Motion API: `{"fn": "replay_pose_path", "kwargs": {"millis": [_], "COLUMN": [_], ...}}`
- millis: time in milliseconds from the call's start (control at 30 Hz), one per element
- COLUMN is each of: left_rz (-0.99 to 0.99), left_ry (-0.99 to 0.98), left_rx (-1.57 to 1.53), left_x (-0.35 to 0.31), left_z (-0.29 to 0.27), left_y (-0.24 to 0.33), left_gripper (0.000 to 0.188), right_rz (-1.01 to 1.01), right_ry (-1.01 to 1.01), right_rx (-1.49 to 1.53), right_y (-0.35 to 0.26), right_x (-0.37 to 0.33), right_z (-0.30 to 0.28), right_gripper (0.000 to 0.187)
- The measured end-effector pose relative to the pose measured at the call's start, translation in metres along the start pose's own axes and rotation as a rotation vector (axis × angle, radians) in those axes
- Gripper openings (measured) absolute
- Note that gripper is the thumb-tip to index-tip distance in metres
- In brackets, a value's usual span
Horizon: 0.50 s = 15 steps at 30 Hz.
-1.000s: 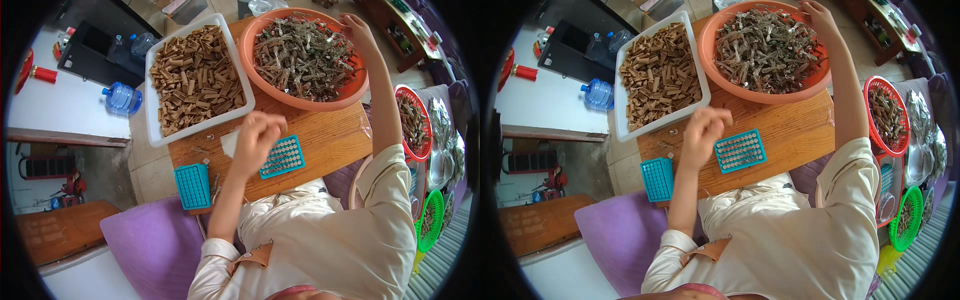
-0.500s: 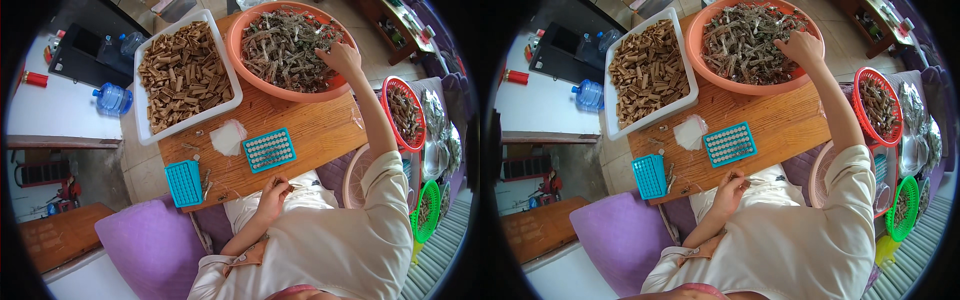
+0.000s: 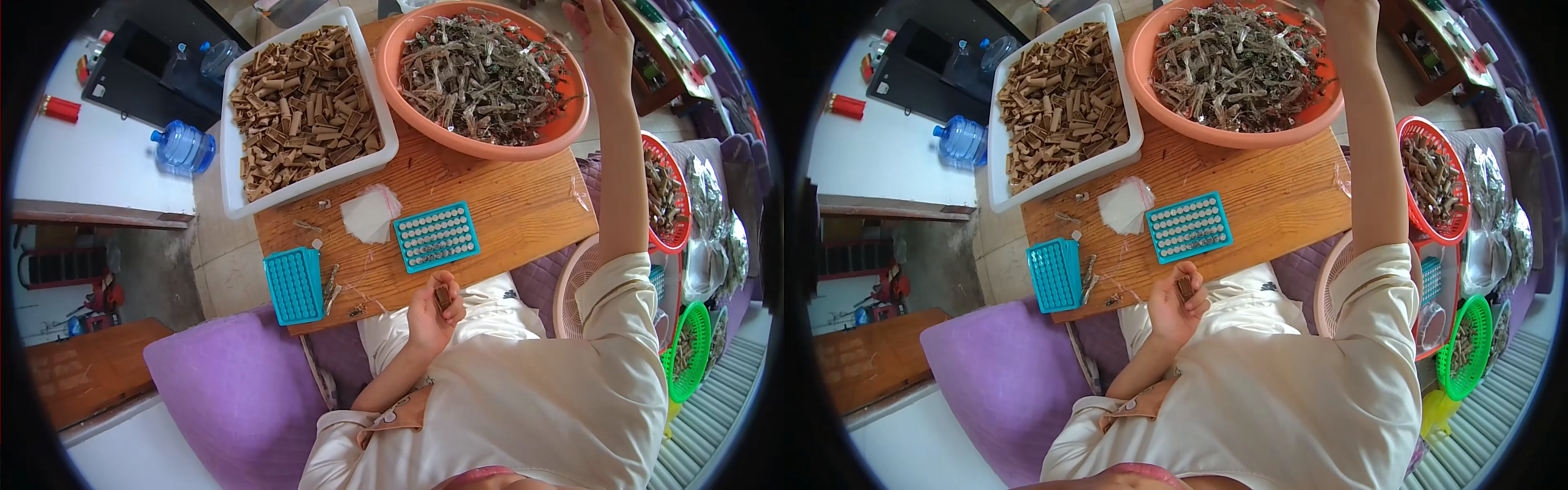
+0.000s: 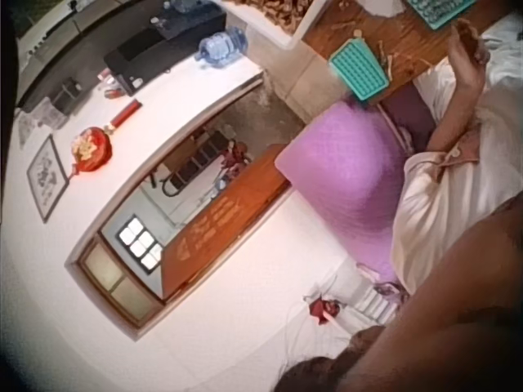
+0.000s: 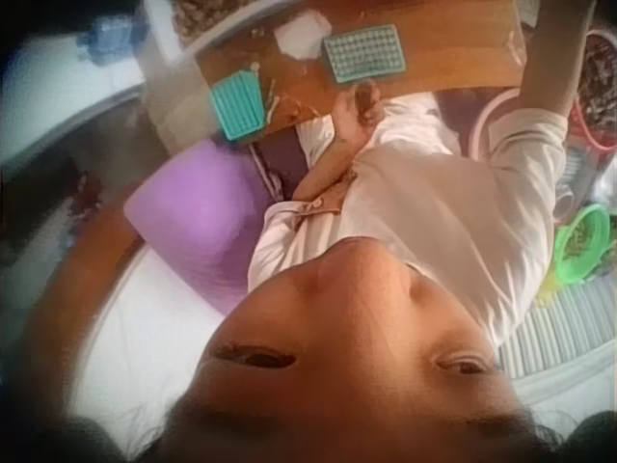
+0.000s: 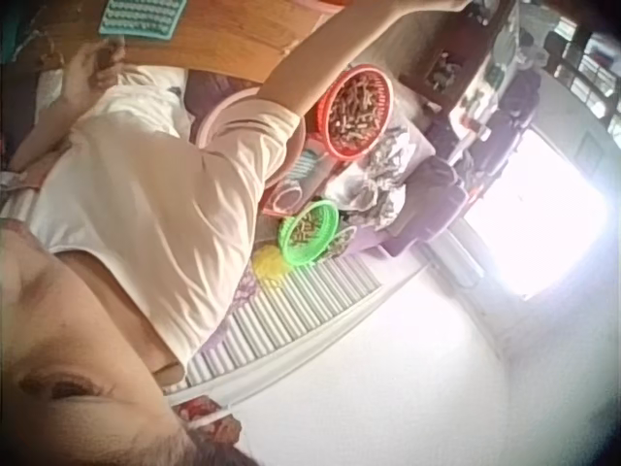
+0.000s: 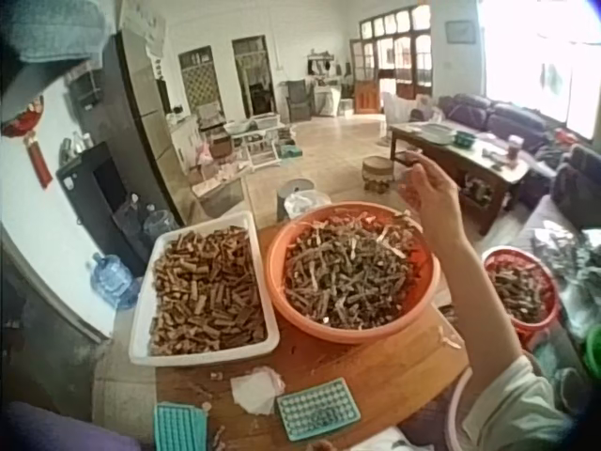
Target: The person sits at a low table and assembles small cylindrical objects by inserting dried plant material into hollow cardboard tubes. They pick up a tube, stuff it with material from a large bowl, and place the finished unit into a clear plastic container. The process is repeated continuously throughout the clip.
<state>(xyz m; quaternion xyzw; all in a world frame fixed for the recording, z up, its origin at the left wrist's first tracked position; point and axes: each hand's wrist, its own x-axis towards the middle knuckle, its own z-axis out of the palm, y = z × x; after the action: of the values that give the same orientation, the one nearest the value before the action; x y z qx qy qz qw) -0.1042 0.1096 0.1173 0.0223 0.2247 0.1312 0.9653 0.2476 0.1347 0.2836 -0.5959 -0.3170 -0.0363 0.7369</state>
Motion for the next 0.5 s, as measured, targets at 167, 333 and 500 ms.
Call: {"fn": "replay_pose_path", "kwargs": {"millis": [167,333,500], "left_rz": [0.385,0.844,1.030], "left_ry": [-0.086,-0.097,-0.196], "left_rx": [0.148,0.432,0.577], "left_x": [0.005,-0.005,-0.021], "left_z": [0.017,0.055,0.048], "left_y": [0.022,0.045,0.058], "left_gripper": [0.023,0.036,0.041], "right_rz": [0.231,-0.031,0.105], "right_ry": [-0.345,-0.910,-0.668], "right_rx": [-0.298,-0.072,-0.007], "right_y": [-0.021,-0.045,-0.056], "right_x": [-0.081,-0.197,-0.248], "right_z": [0.042,0.065,0.082], "right_gripper": [0.026,0.026,0.027]}}
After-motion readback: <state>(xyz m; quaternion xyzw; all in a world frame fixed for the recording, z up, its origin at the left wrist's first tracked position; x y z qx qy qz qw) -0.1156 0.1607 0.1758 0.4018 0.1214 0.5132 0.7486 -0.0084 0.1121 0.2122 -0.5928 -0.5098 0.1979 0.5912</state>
